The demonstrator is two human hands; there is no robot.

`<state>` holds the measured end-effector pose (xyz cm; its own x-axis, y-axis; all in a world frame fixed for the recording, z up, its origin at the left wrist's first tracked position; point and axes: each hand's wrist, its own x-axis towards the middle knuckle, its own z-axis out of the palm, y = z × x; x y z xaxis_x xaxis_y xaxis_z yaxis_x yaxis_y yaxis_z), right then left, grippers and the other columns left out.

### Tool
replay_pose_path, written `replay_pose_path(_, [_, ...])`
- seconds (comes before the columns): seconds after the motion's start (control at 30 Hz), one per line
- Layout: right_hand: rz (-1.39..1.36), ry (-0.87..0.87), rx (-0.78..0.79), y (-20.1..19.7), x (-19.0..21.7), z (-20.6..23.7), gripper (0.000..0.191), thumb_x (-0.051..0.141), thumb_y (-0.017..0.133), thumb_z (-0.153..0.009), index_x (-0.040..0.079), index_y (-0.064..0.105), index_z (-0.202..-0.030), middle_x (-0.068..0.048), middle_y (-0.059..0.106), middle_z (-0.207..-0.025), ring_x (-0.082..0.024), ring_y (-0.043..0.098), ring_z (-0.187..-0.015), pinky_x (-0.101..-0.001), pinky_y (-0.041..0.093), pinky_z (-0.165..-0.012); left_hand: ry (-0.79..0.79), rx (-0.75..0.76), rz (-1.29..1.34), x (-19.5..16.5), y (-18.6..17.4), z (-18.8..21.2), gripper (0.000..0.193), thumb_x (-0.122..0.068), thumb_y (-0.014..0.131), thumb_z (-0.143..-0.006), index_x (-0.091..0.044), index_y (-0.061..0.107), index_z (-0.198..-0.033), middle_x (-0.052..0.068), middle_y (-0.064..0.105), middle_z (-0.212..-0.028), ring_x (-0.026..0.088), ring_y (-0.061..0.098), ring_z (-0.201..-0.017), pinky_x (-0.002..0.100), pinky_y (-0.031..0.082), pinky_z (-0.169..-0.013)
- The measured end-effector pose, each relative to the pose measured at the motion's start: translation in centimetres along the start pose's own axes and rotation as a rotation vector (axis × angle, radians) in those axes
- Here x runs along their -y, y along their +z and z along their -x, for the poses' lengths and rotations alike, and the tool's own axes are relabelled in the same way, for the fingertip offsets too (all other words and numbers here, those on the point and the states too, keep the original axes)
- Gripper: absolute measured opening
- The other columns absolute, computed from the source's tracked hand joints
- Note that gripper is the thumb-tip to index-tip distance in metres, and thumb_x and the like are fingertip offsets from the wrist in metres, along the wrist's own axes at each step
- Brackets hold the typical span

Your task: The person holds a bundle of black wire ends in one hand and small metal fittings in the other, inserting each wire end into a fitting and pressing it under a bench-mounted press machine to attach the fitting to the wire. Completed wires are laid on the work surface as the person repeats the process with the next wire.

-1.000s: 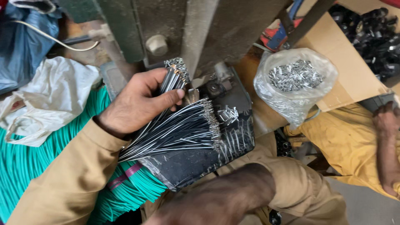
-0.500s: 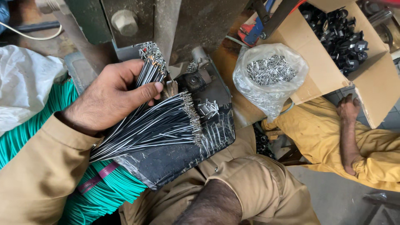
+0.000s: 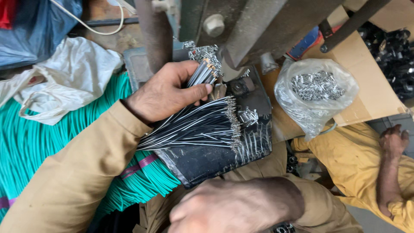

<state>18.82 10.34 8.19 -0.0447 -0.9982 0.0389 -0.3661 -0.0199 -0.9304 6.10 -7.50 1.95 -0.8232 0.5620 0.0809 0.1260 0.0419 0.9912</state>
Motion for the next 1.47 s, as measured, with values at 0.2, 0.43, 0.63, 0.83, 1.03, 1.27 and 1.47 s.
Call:
replay_pose_path(0.2, [0.528,0.446,-0.992,-2.9,-2.9,6.8,0.012,0.003,0.073,-0.089,-0.001,0.076,-0.1,-0.008,0.074,-0.097,-0.018,0.073,-0.086,-0.0284,0.059,-0.076,0.076,0.031,0.068,0.5,-0.4,0.0,0.012,-0.015,0.067,-0.099,-0.004,0.068,-0.103,-0.003,0.068,-0.084,0.004,0.06,-0.075,0.024,0.054,-0.067])
replay_pose_path(0.43, [0.763,0.58,-0.982,-5.4,-6.6,8.3,0.012,0.005,0.075,-0.086,0.002,0.076,-0.097,-0.007,0.07,-0.1,-0.019,0.068,-0.095,-0.031,0.054,-0.082,0.103,0.041,0.108,1.0,-0.5,-0.2,0.014,-0.015,0.069,-0.099,-0.003,0.069,-0.106,-0.001,0.071,-0.088,0.005,0.062,-0.078,0.025,0.056,-0.071])
replay_pose_path(0.63, [0.465,0.601,-1.132,-5.0,-8.5,9.5,0.009,0.005,0.065,-0.098,0.002,0.068,-0.105,-0.004,0.067,-0.103,-0.013,0.064,-0.094,-0.0271,0.054,-0.077,0.131,0.06,0.174,1.2,-0.7,-0.4,0.016,-0.015,0.069,-0.099,-0.002,0.068,-0.109,-0.001,0.071,-0.09,0.005,0.063,-0.08,0.025,0.057,-0.073])
replay_pose_path(0.83, [0.12,0.276,-1.382,-6.4,-10.5,8.8,0.009,-0.001,0.062,-0.106,-0.003,0.066,-0.114,-0.008,0.072,-0.102,-0.013,0.067,-0.09,-0.026,0.056,-0.085,0.097,0.037,0.115,1.1,-0.6,-0.4,0.016,-0.016,0.068,-0.099,-0.001,0.069,-0.107,-0.001,0.069,-0.085,0.005,0.061,-0.073,0.025,0.055,-0.066])
replay_pose_path(1.03, [0.077,0.225,-1.332,-7.3,-11.4,6.7,0.01,-0.003,0.065,-0.102,-0.002,0.066,-0.112,-0.01,0.075,-0.108,-0.012,0.07,-0.099,-0.0256,0.057,-0.091,0.077,0.015,0.067,1.0,-0.6,-0.5,0.017,-0.016,0.068,-0.098,-0.001,0.069,-0.106,-0.002,0.066,-0.082,0.005,0.06,-0.068,0.024,0.055,-0.062])
replay_pose_path(1.27, [0.131,0.235,-1.316,-7.8,-12.4,6.9,0.01,0.001,0.071,-0.101,-0.002,0.071,-0.11,-0.006,0.075,-0.107,-0.008,0.068,-0.098,-0.0246,0.056,-0.092,0.086,0.023,0.127,1.3,-0.6,-0.6,0.02,-0.019,0.068,-0.099,-0.002,0.071,-0.109,-0.002,0.067,-0.083,0.005,0.059,-0.071,0.024,0.054,-0.063])
replay_pose_path(1.47, [0.138,0.258,-1.326,-8.0,-13.2,7.4,0.009,0.001,0.073,-0.099,-0.002,0.073,-0.108,-0.006,0.076,-0.105,-0.008,0.069,-0.096,-0.0248,0.057,-0.09,0.065,0.023,0.103,1.0,-0.6,-0.6,0.021,-0.021,0.068,-0.099,-0.003,0.072,-0.11,-0.004,0.067,-0.083,0.004,0.059,-0.071,0.022,0.054,-0.063])
